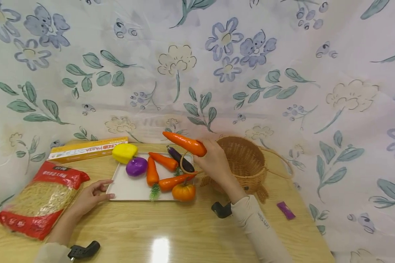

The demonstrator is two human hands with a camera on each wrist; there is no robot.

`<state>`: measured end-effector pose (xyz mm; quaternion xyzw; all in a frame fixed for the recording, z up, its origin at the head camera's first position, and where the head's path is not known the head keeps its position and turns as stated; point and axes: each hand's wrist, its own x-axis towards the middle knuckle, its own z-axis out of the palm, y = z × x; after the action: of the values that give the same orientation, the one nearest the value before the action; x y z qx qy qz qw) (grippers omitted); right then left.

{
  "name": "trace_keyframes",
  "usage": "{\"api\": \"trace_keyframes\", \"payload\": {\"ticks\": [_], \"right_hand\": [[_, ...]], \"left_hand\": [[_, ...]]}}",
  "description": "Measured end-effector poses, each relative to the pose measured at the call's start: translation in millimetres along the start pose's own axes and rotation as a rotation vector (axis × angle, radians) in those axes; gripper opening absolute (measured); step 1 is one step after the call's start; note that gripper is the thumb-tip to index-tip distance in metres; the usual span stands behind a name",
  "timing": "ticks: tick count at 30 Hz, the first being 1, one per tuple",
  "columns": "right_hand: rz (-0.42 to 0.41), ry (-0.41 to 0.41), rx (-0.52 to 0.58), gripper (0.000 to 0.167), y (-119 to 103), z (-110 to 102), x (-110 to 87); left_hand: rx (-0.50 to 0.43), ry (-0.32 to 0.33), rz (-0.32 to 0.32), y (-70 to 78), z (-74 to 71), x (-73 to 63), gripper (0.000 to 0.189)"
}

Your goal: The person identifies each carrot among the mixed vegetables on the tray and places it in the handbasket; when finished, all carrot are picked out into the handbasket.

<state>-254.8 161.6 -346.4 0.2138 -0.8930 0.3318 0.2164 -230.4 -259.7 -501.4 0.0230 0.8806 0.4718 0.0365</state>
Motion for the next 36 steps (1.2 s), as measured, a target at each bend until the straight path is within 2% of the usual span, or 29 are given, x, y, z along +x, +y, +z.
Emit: {"api": "trace_keyframes", "payload": {"ticks": [7, 18, 26, 31, 36], "right_hand": [[0.04, -0.033, -0.001, 0.049, 21, -24, -5.0], [0.083, -0.094, -0.041, 0.049, 49, -49, -6.3], [0.187, -0.184, -0.069, 0.048, 69, -68, 2.0], [0.19, -0.22, -0.074, 0.047, 82, -78, 6.9], [0.2, -0.295, -0.1, 0.045, 89, -93, 11.6]], "left_hand": [[-0.006, -0.004, -0.001, -3.9, 0.8, 1.2, 0.062], [-0.032, 0.007, 0.02, -5.2, 2.5, 1.5, 0.06], [-0.022, -0.008, 0.004, -7.9, 2.3, 2.5, 0.062], [-0.017, -0.012, -0.006, -8.0, 2.1, 2.8, 0.063], [-0.01, -0.006, 0.002, -7.1, 2.3, 2.7, 0.062]]}}
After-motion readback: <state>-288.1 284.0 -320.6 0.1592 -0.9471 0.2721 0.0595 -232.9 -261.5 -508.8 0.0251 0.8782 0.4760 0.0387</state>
